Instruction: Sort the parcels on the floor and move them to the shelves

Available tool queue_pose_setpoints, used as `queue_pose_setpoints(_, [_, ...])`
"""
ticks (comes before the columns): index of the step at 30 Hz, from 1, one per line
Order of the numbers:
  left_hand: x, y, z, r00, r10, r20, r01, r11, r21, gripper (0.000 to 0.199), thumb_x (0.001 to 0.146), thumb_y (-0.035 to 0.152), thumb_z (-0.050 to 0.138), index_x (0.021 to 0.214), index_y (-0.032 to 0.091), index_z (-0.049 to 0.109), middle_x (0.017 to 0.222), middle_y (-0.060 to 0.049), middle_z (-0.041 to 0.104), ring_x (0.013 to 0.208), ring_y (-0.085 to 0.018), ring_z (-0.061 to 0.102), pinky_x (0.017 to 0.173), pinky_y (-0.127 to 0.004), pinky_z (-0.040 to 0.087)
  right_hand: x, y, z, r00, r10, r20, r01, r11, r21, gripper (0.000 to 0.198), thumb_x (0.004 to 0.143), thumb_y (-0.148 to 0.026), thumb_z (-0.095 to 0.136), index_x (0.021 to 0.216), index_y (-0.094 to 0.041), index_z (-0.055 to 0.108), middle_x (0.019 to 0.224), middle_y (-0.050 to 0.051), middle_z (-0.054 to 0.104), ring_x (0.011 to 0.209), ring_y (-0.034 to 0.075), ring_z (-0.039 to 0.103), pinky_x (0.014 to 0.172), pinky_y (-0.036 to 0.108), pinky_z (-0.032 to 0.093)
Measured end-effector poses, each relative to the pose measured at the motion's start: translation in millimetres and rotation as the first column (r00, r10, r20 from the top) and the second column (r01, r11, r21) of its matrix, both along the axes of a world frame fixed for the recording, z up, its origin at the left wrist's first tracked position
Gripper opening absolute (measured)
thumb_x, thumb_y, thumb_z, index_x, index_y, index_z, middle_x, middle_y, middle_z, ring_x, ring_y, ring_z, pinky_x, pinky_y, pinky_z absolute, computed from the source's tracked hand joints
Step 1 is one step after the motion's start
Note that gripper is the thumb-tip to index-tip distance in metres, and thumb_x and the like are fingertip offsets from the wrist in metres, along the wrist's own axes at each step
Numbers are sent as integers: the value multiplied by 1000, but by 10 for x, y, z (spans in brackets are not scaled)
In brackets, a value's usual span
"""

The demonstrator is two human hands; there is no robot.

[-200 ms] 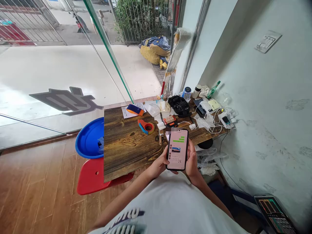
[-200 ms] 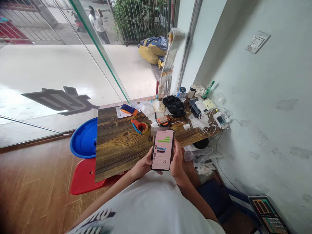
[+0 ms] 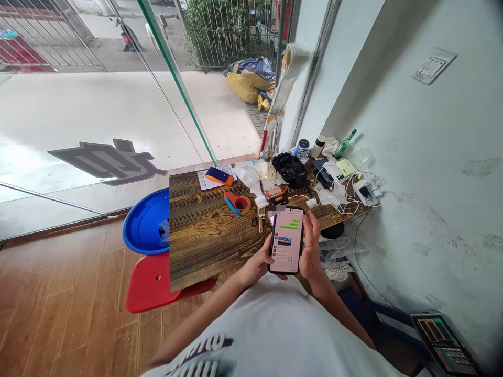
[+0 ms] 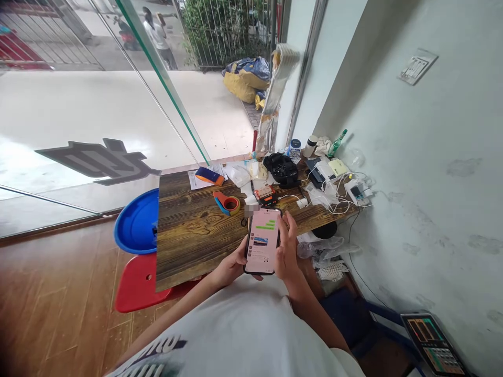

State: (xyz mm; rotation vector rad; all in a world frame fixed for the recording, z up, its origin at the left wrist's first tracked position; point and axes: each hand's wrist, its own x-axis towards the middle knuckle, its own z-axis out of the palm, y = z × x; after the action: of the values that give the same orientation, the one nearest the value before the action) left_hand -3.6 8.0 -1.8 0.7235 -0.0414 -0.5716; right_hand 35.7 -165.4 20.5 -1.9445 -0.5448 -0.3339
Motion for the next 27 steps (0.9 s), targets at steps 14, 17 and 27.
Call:
queue_pose_setpoints(14, [-39,77,-5,1000,-28,5,28,999,42,97,63,11,47,152,40,18,148,-7,43,108,-31,62,62,-37,62,132,131,265,996,86,26,-77,964,-253,77,92,-70,10,143,-26,48,158,8,13,146,36,16,118,58,18])
queue_pose_setpoints(17, [-4,54,-15,999,-28,16,27,999,34,97,64,11,46,152,40,18,147,-6,44,108,-31,62,62,-38,62,174,107,274,995,95,19,-88,965,-248,77,92,-70,10,143,-26,48,158,8,13,146,36,16,117,58,19])
queue_pose_setpoints(27, [342,-313,14,1000,2,6,-2,999,32,96,64,12,47,152,40,18,143,-7,48,103,-28,63,61,-33,60,599,-231,217,988,152,3,-148,970,-191,73,92,-71,13,145,-32,44,160,3,8,146,37,15,117,61,20])
